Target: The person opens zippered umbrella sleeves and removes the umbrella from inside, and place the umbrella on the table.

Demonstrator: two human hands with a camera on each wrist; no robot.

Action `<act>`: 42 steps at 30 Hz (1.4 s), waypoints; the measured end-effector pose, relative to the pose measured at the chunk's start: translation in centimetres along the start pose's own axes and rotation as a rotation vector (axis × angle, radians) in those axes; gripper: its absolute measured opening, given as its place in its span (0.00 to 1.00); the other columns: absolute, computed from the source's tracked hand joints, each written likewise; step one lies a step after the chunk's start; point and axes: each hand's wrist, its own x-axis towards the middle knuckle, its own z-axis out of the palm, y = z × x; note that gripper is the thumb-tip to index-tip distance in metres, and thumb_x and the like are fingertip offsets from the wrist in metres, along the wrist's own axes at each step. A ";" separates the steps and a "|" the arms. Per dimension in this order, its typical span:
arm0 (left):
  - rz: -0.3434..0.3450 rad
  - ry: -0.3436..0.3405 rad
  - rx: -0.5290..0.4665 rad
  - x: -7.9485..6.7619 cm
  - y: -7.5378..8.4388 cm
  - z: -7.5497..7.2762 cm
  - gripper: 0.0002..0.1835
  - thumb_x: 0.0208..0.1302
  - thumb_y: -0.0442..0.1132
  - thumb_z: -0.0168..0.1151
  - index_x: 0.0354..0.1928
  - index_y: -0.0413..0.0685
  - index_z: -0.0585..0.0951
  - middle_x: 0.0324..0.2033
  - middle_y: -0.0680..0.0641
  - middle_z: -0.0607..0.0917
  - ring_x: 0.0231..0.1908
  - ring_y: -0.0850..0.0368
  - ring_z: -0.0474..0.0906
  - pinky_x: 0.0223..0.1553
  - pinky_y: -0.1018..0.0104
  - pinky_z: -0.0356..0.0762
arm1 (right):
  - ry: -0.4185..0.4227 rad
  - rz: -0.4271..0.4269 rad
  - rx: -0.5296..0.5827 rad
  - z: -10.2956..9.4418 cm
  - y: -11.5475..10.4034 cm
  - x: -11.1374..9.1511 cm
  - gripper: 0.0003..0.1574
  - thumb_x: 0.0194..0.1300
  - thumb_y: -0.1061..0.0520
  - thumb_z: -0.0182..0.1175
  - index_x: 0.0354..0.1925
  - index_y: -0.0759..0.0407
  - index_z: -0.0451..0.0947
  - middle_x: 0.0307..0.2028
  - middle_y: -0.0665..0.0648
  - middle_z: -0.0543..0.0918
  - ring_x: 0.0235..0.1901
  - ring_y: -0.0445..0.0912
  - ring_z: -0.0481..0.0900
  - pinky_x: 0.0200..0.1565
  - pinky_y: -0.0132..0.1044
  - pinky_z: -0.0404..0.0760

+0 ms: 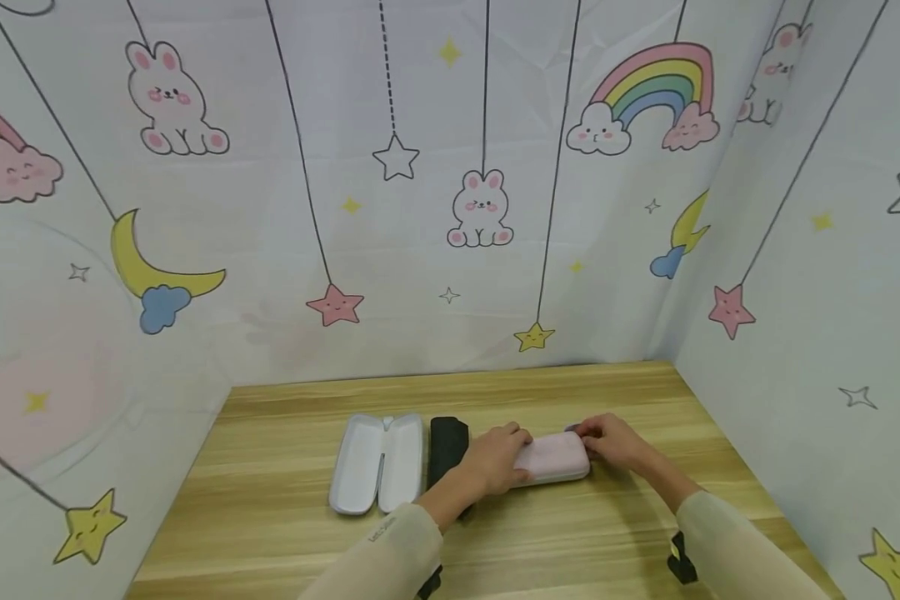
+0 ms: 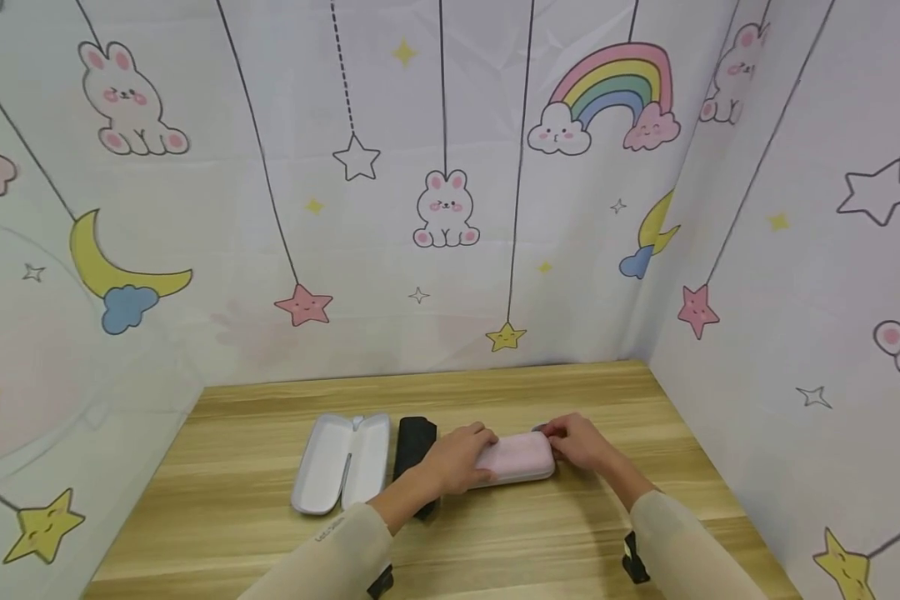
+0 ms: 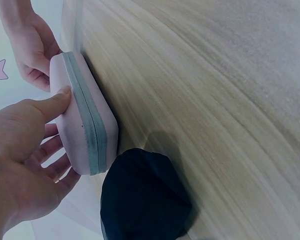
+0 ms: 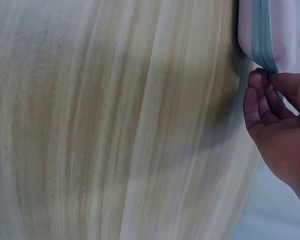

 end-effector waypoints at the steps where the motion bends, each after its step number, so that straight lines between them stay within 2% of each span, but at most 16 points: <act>1: -0.002 0.000 -0.001 0.0 0.0 0.0 0.29 0.63 0.59 0.66 0.63 0.58 0.75 0.54 0.56 0.77 0.54 0.58 0.76 0.52 0.66 0.77 | -0.002 -0.002 -0.007 0.1 0.1 0.0 0.11 0.70 0.68 0.55 0.46 0.67 0.83 0.43 0.60 0.84 0.40 0.48 0.81 0.36 0.34 0.81; 4: -0.004 0.002 -0.002 -0.1 0.0 -0.1 0.29 0.63 0.59 0.66 0.63 0.58 0.75 0.54 0.56 0.77 0.53 0.58 0.76 0.51 0.66 0.77 | -0.002 -0.025 -0.029 0.1 0.2 -0.2 0.11 0.70 0.68 0.55 0.47 0.66 0.83 0.44 0.59 0.84 0.42 0.48 0.81 0.38 0.35 0.82; 8: -0.002 0.001 -0.003 -0.3 0.1 -0.2 0.29 0.63 0.58 0.66 0.62 0.58 0.75 0.54 0.55 0.77 0.53 0.58 0.76 0.51 0.66 0.77 | 0.023 -0.097 -0.121 0.2 0.3 -0.4 0.09 0.70 0.67 0.57 0.44 0.62 0.83 0.41 0.55 0.85 0.42 0.47 0.81 0.40 0.38 0.82; 14: -0.005 0.002 0.000 -0.3 0.1 -0.3 0.29 0.62 0.59 0.66 0.62 0.57 0.76 0.54 0.55 0.77 0.54 0.58 0.76 0.51 0.66 0.77 | 0.115 -0.184 -0.296 0.6 0.1 -0.3 0.09 0.68 0.67 0.60 0.39 0.55 0.83 0.34 0.50 0.84 0.34 0.41 0.79 0.36 0.37 0.79; 19: -0.002 0.005 0.002 -0.3 0.1 -0.1 0.29 0.62 0.59 0.66 0.62 0.58 0.75 0.54 0.56 0.77 0.53 0.58 0.76 0.51 0.66 0.77 | 0.180 -0.231 -0.384 1.0 0.2 -0.3 0.09 0.66 0.66 0.62 0.37 0.53 0.84 0.35 0.50 0.86 0.34 0.42 0.81 0.35 0.39 0.80; 28: -0.002 0.015 0.002 -0.3 0.2 -0.1 0.29 0.62 0.60 0.66 0.62 0.60 0.75 0.54 0.57 0.77 0.52 0.59 0.76 0.50 0.66 0.77 | 0.228 -0.291 -0.443 1.1 -0.1 -0.6 0.08 0.65 0.67 0.63 0.36 0.54 0.84 0.34 0.51 0.86 0.34 0.45 0.82 0.35 0.42 0.81; 42: -0.012 -0.002 -0.004 -0.2 0.1 -0.4 0.29 0.62 0.61 0.66 0.62 0.60 0.75 0.55 0.57 0.77 0.53 0.58 0.76 0.49 0.65 0.77 | 0.244 -0.308 -0.474 1.1 0.4 -1.3 0.09 0.66 0.66 0.63 0.35 0.51 0.82 0.31 0.48 0.81 0.29 0.39 0.76 0.31 0.36 0.76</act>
